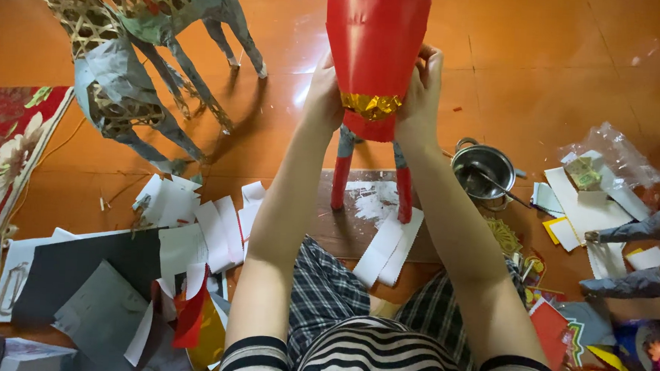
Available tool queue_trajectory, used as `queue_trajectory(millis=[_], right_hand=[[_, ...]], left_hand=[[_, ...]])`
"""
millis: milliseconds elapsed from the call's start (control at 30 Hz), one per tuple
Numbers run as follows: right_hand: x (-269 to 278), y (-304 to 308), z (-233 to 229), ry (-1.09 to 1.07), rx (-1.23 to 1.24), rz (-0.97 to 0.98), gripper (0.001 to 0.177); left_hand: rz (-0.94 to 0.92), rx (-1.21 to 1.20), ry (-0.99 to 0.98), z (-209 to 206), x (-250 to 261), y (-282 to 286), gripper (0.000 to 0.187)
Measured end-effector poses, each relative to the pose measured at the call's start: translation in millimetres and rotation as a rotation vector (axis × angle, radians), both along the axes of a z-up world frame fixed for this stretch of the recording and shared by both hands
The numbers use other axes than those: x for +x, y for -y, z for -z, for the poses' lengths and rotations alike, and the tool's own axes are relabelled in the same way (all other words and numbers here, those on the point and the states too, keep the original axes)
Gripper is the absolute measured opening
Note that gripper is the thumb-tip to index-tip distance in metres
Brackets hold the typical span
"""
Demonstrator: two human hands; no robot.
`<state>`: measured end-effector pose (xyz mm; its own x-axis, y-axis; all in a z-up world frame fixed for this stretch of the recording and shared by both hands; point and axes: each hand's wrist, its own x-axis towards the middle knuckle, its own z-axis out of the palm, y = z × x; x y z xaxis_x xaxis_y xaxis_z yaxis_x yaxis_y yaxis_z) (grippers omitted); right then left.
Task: Decorating a paper-mache animal figure with red paper and adhesive
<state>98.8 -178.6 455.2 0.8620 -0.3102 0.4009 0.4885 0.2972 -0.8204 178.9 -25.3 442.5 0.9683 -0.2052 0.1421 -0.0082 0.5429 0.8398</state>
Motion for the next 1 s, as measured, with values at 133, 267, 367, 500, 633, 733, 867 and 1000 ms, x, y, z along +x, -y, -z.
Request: queue_trajectory(millis=[133,267,367,500,633,733,867,1000], right_hand=[[18,0,16,0.001,-0.035,0.066,0.033],[8,6,28,-0.054,0.022,0.119,0.039],[-6,5,32,0.257,0.079,-0.017,0.061],[4,-15,35,0.471,-0.001,0.010,0.055],[11,-26,36,0.512,0.092,-0.138,0.050],[-7,-34,30,0.415,0.192,-0.117,0.052],[-2,-35,39,0.431,0.316,-0.171,0.052],[7,-31,57,0.403,0.385,-0.192,0.051]], left_hand=[[-0.112,0.178,0.033,-4,-3,1,0.042],[-0.180,0.303,0.059,-5,-15,-8,0.042],[-0.268,0.049,0.286,-7,-39,-25,0.033],[0.012,-0.172,0.350,-28,-79,-5,0.067],[-0.089,0.024,0.213,-57,-114,15,0.082],[-0.110,0.037,0.111,-56,-111,14,0.083],[-0.016,-0.105,-0.005,-47,-93,14,0.086],[0.018,-0.111,-0.084,-42,-84,10,0.085]])
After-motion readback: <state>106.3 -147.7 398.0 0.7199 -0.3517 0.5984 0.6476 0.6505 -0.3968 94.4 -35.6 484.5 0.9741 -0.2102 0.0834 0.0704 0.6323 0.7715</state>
